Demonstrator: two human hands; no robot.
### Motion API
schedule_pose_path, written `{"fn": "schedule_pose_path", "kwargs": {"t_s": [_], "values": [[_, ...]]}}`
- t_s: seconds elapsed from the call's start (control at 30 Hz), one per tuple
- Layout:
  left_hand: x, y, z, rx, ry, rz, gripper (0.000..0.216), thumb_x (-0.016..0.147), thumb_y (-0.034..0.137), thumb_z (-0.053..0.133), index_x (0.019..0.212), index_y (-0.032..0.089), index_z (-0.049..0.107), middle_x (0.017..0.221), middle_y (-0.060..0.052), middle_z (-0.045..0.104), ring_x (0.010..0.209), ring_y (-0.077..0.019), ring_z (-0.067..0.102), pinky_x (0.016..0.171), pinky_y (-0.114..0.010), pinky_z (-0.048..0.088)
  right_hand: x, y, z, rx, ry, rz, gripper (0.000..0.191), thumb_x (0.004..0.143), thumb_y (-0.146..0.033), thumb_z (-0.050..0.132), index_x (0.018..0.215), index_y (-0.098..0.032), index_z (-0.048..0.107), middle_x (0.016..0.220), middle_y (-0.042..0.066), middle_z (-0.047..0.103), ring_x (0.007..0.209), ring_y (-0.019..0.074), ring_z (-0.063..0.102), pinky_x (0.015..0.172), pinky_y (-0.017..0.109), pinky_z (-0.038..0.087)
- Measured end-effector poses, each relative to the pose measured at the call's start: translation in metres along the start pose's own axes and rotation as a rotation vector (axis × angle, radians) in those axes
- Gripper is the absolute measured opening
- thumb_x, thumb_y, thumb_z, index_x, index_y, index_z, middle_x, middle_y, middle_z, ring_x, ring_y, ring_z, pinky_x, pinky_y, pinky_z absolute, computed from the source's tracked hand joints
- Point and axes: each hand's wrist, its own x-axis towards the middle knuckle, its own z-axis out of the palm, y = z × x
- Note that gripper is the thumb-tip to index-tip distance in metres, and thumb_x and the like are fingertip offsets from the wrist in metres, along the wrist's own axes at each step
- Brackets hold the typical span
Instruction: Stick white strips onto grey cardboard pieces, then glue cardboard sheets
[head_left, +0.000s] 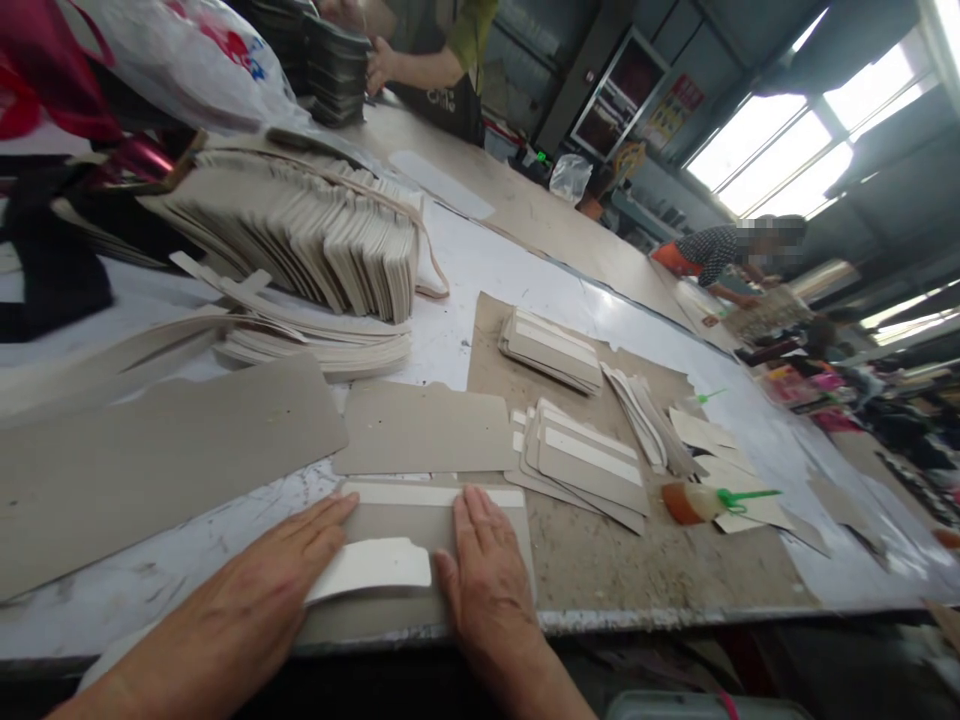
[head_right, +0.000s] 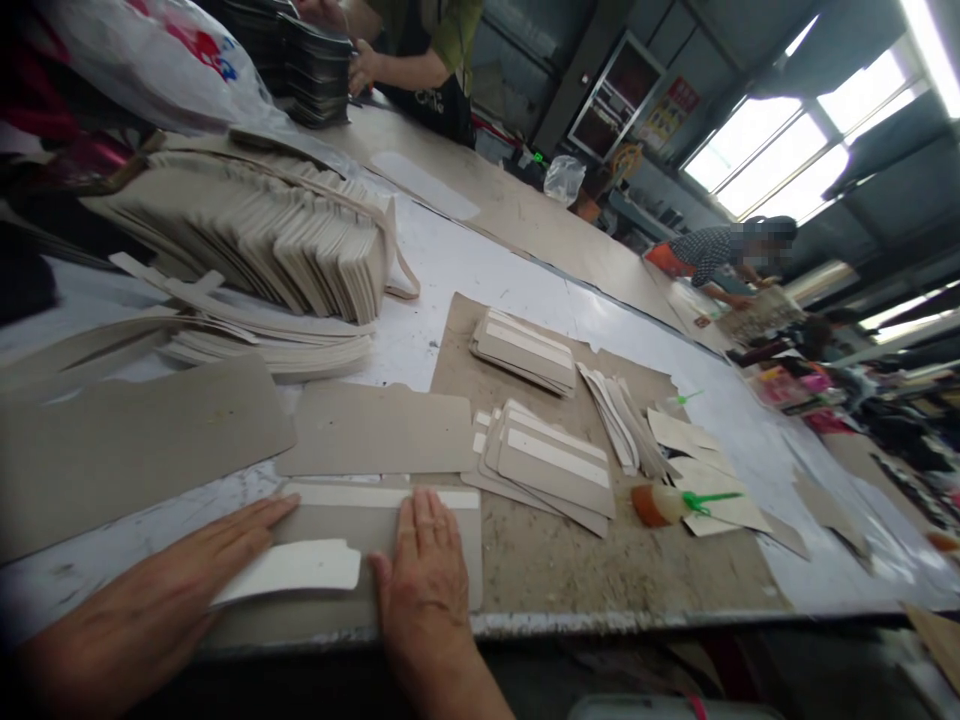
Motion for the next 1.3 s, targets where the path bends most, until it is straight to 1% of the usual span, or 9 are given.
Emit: {"fn": "schedule_pose_path", "kwargs": {"t_s": [0.17, 0.27, 0.37, 0.5, 0.63, 0.8, 1.0, 1.17, 1.3], "values": [[-0.009, -0.009, 0.002, -0.221, -0.218, -0.096, 0.054, 0.077, 0.009, 0.044, 0.125, 0.024, 0.065, 0.135, -0.002, 0.064, 0.126, -0.0192, 0.059, 0.108, -0.028, 0.047, 0.001, -0.019, 0.025, 0.039, -0.018, -0.185, 0.062, 0.082, -0.015, 0.051, 0.139, 0.007, 0.047, 0.146, 0.028, 0.048, 0.141, 0.036, 0.04, 0.111, 0.051, 0.043], [-0.014, -0.013, 0.005, -0.239, -0.255, -0.083, 0.057, 0.076, 0.009, 0.047, 0.129, 0.024, 0.062, 0.139, -0.004, 0.061, 0.128, -0.0217, 0.057, 0.109, -0.031, 0.047, 0.007, -0.023, 0.032, 0.062, 0.031, -0.27, 0.064, 0.079, -0.011, 0.05, 0.14, 0.007, 0.045, 0.145, 0.028, 0.049, 0.145, 0.0334, 0.034, 0.111, 0.05, 0.042], [-0.015, -0.012, 0.004, -0.24, -0.26, -0.072, 0.058, 0.076, 0.009, 0.048, 0.131, 0.024, 0.06, 0.14, -0.004, 0.059, 0.129, -0.0221, 0.057, 0.11, -0.031, 0.046, 0.01, -0.028, 0.033, 0.088, 0.042, -0.25, 0.065, 0.077, -0.009, 0.048, 0.141, 0.005, 0.045, 0.146, 0.026, 0.05, 0.147, 0.0304, 0.03, 0.113, 0.049, 0.04], [-0.011, -0.005, 0.001, -0.193, -0.21, -0.067, 0.055, 0.077, 0.009, 0.045, 0.127, 0.02, 0.062, 0.137, -0.006, 0.062, 0.125, -0.0216, 0.06, 0.107, -0.029, 0.047, 0.016, -0.038, 0.03, 0.146, 0.044, -0.259, 0.065, 0.076, -0.012, 0.049, 0.14, 0.0, 0.049, 0.147, 0.019, 0.051, 0.148, 0.0282, 0.029, 0.116, 0.046, 0.033], [-0.007, -0.002, -0.004, -0.14, -0.176, -0.043, 0.052, 0.076, 0.008, 0.041, 0.121, 0.018, 0.065, 0.131, -0.007, 0.066, 0.119, -0.0213, 0.064, 0.103, -0.029, 0.049, 0.023, -0.044, 0.023, 0.184, 0.076, -0.268, 0.058, 0.082, -0.018, 0.052, 0.139, -0.005, 0.051, 0.146, 0.013, 0.054, 0.144, 0.0274, 0.035, 0.116, 0.041, 0.03], [-0.005, -0.003, -0.008, -0.129, -0.134, -0.007, 0.057, 0.074, 0.006, 0.042, 0.126, 0.016, 0.061, 0.132, -0.008, 0.065, 0.119, -0.019, 0.064, 0.104, -0.024, 0.047, 0.03, -0.041, 0.014, 0.28, -0.019, -0.228, 0.054, 0.087, -0.022, 0.053, 0.14, -0.014, 0.051, 0.146, 0.006, 0.056, 0.134, 0.027, 0.044, 0.11, 0.04, 0.032], [-0.003, 0.004, -0.006, 0.044, -0.062, 0.047, 0.052, 0.071, 0.003, 0.04, 0.115, 0.012, 0.066, 0.122, -0.01, 0.071, 0.11, -0.0206, 0.069, 0.094, -0.025, 0.055, 0.036, -0.038, 0.014, 0.343, -0.021, -0.223, 0.053, 0.089, -0.023, 0.054, 0.142, -0.018, 0.05, 0.143, 0.004, 0.058, 0.128, 0.0256, 0.045, 0.109, 0.037, 0.03], [-0.011, 0.003, -0.001, 0.112, -0.091, 0.05, 0.053, 0.07, 0.005, 0.045, 0.118, 0.018, 0.064, 0.126, -0.005, 0.069, 0.116, -0.0223, 0.065, 0.103, -0.033, 0.048, 0.034, -0.037, 0.019, 0.325, -0.027, -0.223, 0.051, 0.09, -0.022, 0.054, 0.141, -0.021, 0.051, 0.14, 0.002, 0.06, 0.126, 0.0237, 0.045, 0.108, 0.034, 0.028], [-0.013, 0.001, -0.002, 0.078, 0.014, -0.014, 0.044, 0.077, 0.005, 0.041, 0.112, 0.015, 0.065, 0.116, -0.007, 0.073, 0.106, -0.0179, 0.067, 0.098, -0.024, 0.049, 0.033, -0.036, 0.02, 0.331, -0.07, -0.202, 0.053, 0.09, -0.023, 0.054, 0.142, -0.024, 0.05, 0.143, 0.001, 0.057, 0.128, 0.0232, 0.043, 0.11, 0.034, 0.027]]}}
